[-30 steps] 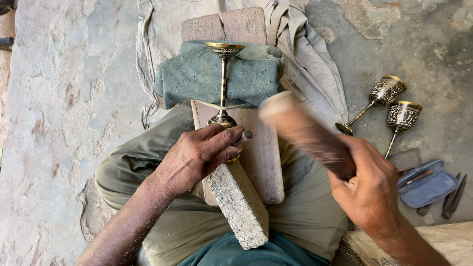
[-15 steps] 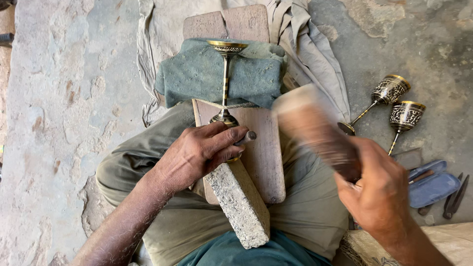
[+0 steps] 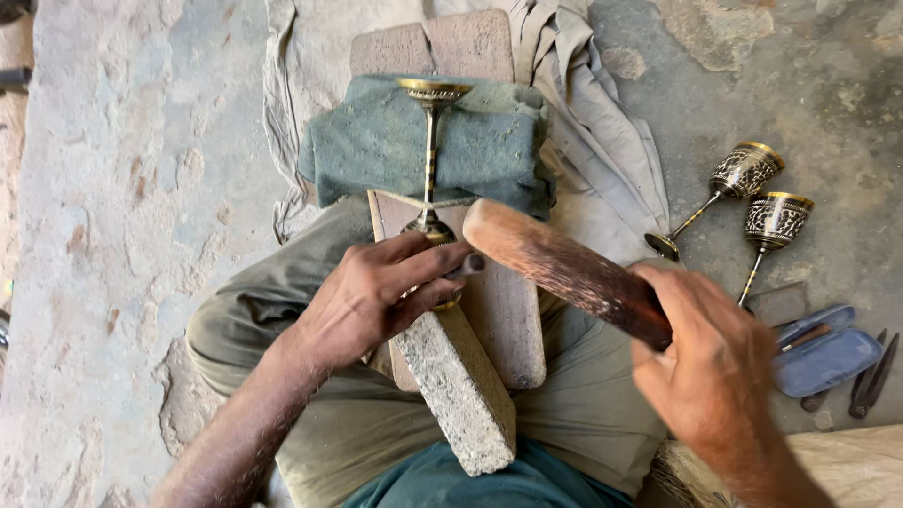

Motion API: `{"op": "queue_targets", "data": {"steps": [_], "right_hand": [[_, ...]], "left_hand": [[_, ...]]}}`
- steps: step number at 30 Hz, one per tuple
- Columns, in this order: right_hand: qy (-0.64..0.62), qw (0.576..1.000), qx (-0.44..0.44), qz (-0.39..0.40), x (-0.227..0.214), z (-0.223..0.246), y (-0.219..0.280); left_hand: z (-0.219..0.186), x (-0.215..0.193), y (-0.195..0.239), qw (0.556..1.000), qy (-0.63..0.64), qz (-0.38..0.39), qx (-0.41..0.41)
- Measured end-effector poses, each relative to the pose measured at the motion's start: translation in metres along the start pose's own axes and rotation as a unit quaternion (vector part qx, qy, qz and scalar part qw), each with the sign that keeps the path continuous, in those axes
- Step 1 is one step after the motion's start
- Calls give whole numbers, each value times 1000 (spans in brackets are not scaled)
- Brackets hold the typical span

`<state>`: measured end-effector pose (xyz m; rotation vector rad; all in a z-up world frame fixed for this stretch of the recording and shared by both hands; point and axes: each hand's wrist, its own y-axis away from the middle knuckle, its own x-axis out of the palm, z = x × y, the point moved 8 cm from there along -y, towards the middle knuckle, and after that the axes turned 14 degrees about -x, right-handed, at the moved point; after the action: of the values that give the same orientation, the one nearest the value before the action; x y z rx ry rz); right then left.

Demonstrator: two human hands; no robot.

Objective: The person sits on the floor and uses a wooden mallet to hammer a metal chisel against a brass goblet, creating decorative patterns. They rotate the goblet periodically to work on different sections.

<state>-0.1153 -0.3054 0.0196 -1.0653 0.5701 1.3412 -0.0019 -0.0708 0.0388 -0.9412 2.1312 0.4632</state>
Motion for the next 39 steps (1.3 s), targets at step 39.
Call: {"op": "queue_targets", "data": {"steps": [39], "right_hand": [[-38, 998, -21, -45, -12, -1, -9]], "left_hand": [[5, -4, -5, 998, 56, 16, 9]]}}
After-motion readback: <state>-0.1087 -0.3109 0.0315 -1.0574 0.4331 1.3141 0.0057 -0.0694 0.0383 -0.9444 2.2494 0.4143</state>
